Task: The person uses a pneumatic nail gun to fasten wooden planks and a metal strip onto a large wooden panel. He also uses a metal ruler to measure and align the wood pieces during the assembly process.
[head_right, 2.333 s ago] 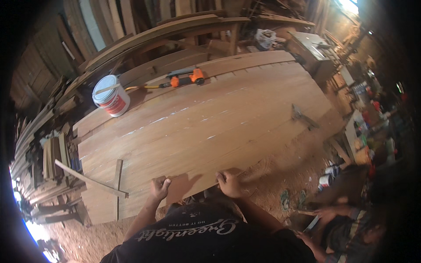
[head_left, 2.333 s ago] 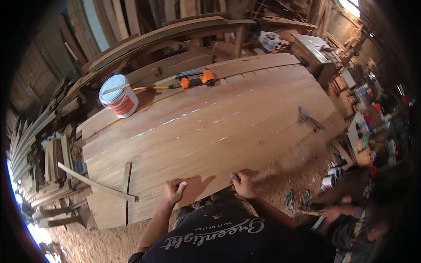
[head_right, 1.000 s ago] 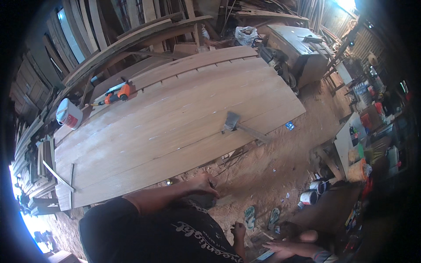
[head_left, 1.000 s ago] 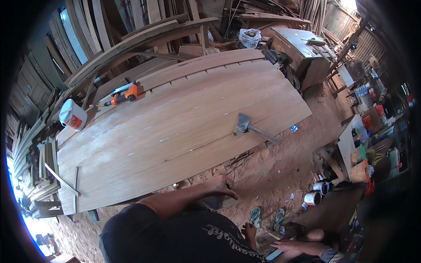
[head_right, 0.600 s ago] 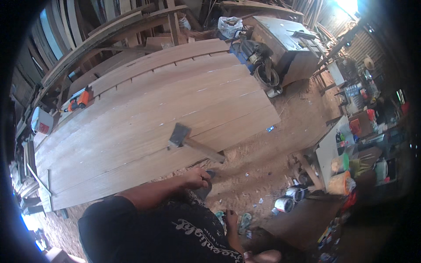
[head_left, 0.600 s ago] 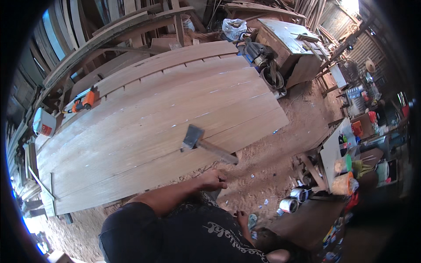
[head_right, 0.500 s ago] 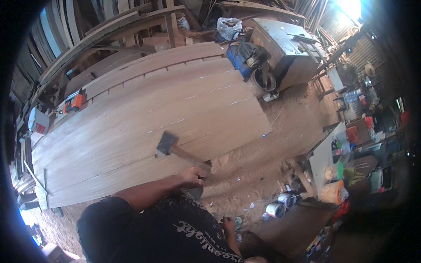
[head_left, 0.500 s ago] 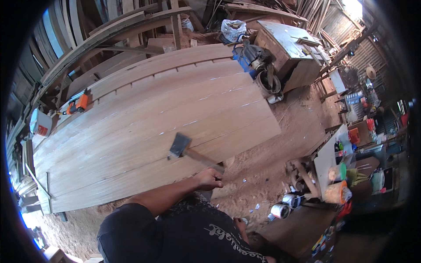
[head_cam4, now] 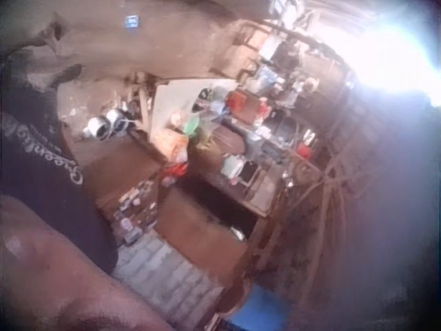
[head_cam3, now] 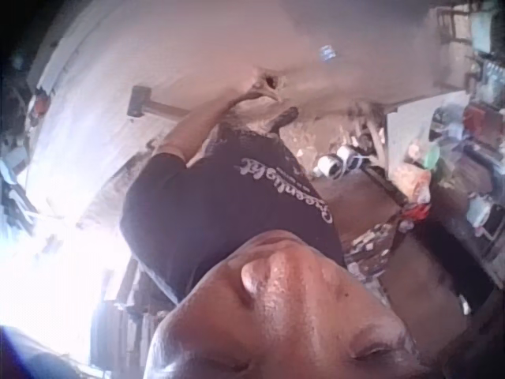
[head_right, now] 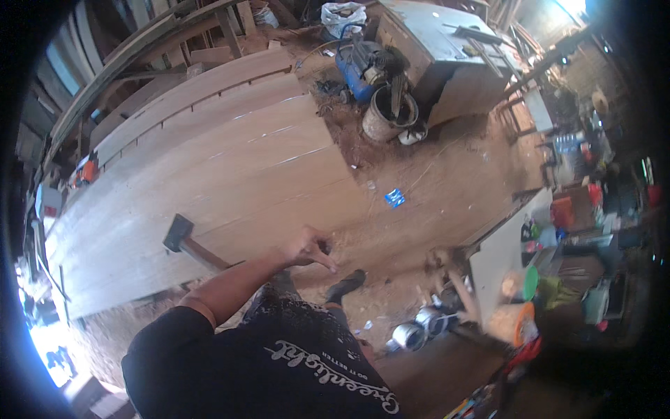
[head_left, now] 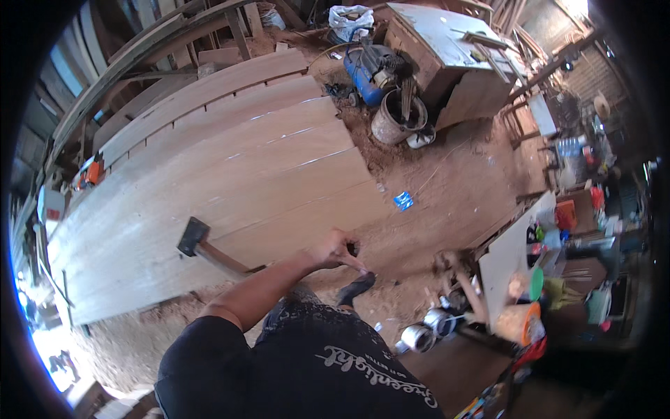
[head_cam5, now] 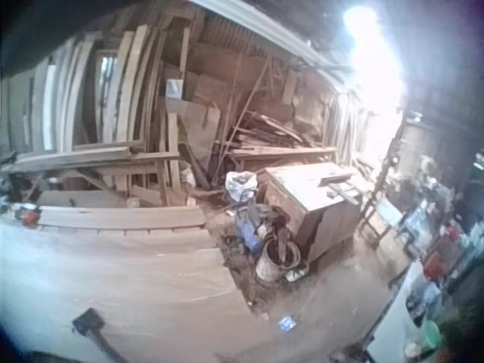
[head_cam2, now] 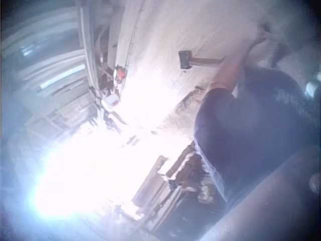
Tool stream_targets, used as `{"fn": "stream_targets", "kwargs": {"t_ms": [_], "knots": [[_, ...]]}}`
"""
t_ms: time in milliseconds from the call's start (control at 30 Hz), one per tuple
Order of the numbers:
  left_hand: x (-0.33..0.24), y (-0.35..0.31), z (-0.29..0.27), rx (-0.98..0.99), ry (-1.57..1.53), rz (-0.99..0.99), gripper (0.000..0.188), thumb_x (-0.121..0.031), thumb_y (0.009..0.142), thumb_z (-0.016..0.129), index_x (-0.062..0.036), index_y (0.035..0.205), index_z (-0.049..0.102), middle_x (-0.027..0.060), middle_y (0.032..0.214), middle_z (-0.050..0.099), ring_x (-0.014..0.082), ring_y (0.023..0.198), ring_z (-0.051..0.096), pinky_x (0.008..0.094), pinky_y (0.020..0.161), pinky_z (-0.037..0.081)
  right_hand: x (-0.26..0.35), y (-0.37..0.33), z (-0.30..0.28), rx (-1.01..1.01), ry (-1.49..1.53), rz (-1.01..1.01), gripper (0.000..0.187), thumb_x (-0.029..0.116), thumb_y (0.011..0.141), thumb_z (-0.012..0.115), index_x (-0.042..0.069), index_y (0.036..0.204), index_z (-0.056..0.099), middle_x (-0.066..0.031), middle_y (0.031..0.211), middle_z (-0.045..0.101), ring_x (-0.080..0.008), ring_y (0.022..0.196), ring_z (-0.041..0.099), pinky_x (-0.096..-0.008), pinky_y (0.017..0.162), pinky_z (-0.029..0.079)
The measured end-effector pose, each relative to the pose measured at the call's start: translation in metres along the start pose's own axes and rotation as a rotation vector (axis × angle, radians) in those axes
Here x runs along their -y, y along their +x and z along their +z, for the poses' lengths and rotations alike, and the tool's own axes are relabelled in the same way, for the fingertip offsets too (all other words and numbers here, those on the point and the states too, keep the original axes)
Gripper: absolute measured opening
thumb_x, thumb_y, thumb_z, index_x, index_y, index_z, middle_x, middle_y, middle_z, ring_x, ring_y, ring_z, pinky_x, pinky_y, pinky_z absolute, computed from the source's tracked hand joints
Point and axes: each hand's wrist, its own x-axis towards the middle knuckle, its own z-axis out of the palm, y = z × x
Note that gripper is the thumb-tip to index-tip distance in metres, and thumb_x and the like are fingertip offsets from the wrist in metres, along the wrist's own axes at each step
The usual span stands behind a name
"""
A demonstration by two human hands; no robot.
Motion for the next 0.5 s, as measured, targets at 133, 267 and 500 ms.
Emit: {"fn": "stream_targets", "kwargs": {"t_ms": [133, 267, 500], "knots": [[-0.011, 0.041, 0.051, -0.167, 0.041, -0.087, 0.051, -0.045, 0.069, 0.101, -0.0049, 0.074, 0.07, 0.0045, 0.065, 0.064, 0.0144, 0.062, 0.06, 0.0359, 0.057, 0.047, 0.079, 0.058, -0.133, 0.072, 0.145, 0.185, 0.039, 0.034, 0.104, 0.066, -0.001, 0.118, 0.072, -0.0155, 0.093, 0.077, -0.0242, 0.076, 0.071, -0.0382, 0.071, 0.058], [-0.034, 0.076, 0.094, -0.152, 0.052, -0.022, 0.05, -0.047, 0.07, 0.1, -0.0046, 0.076, 0.074, 0.0053, 0.064, 0.064, 0.0153, 0.062, 0.06, 0.0353, 0.058, 0.048, 0.142, 0.158, -0.237, -0.057, 0.526, 0.086, 0.035, 0.027, 0.105, 0.065, -0.004, 0.121, 0.064, -0.0156, 0.102, 0.074, -0.0235, 0.073, 0.073, -0.0338, 0.058, 0.056], [-0.05, 0.17, 0.11, -0.09, 0.059, -0.174, 0.054, -0.052, 0.071, 0.098, -0.0037, 0.075, 0.073, 0.0057, 0.062, 0.061, 0.0145, 0.06, 0.056, 0.0364, 0.056, 0.045, 0.323, 0.302, -0.324, 0.041, 0.437, -0.076, 0.039, 0.03, 0.107, 0.064, 0.001, 0.133, 0.061, -0.0121, 0.11, 0.074, -0.0204, 0.078, 0.071, -0.0336, 0.067, 0.057]]}}
